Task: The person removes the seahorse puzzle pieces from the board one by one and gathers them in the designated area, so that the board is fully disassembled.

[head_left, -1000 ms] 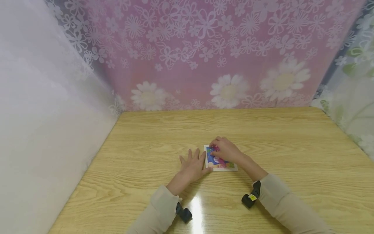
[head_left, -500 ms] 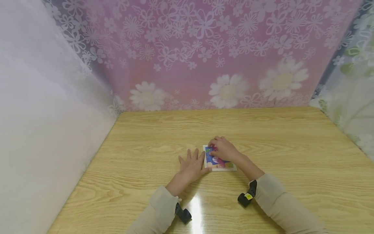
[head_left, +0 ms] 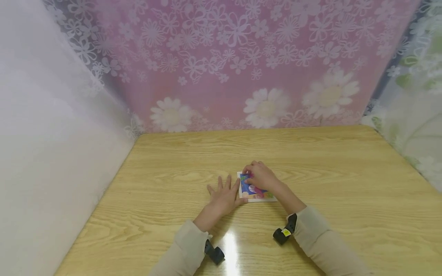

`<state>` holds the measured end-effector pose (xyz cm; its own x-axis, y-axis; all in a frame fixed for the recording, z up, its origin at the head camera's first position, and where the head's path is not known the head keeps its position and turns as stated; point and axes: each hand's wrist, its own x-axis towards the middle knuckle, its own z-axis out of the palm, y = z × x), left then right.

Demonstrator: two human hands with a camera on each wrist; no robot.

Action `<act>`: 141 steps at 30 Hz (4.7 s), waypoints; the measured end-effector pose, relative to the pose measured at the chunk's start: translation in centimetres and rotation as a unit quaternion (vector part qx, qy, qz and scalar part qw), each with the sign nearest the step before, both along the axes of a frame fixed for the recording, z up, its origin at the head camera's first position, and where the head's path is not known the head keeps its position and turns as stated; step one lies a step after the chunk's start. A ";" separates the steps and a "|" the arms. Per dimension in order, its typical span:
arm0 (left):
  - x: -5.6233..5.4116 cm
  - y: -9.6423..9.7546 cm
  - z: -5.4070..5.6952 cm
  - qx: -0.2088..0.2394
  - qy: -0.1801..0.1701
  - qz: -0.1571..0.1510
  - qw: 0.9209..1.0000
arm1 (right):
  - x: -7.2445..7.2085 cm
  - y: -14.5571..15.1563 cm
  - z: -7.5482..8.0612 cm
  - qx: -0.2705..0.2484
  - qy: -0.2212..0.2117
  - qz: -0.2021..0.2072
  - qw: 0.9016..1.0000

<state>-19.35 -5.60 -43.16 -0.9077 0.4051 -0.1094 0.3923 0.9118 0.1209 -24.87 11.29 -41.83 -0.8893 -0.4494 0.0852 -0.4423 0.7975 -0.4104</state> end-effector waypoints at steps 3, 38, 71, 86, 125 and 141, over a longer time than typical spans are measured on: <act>0.0 0.0 -0.1 -0.002 0.000 0.000 1.000 | -0.1 0.0 -0.1 -0.011 0.003 0.013 1.000; -0.2 0.0 -0.3 -0.009 -0.001 0.000 1.000 | -1.2 0.8 -1.2 -0.106 -0.061 0.041 0.992; -0.3 0.0 -0.1 -0.003 -0.015 0.013 1.000 | -1.8 1.9 -1.3 -0.179 -0.123 0.088 0.972; -0.2 0.0 0.1 -0.016 -0.008 0.012 1.000 | -1.8 1.6 -1.7 -0.175 -0.086 0.065 0.979; -0.4 0.1 0.0 -0.017 -0.017 0.024 0.999 | -1.1 0.9 -0.9 -0.193 -0.072 0.017 0.978; -0.3 0.0 0.0 -0.015 -0.016 0.020 1.000 | -1.1 2.2 0.0 -0.199 -0.054 0.011 0.978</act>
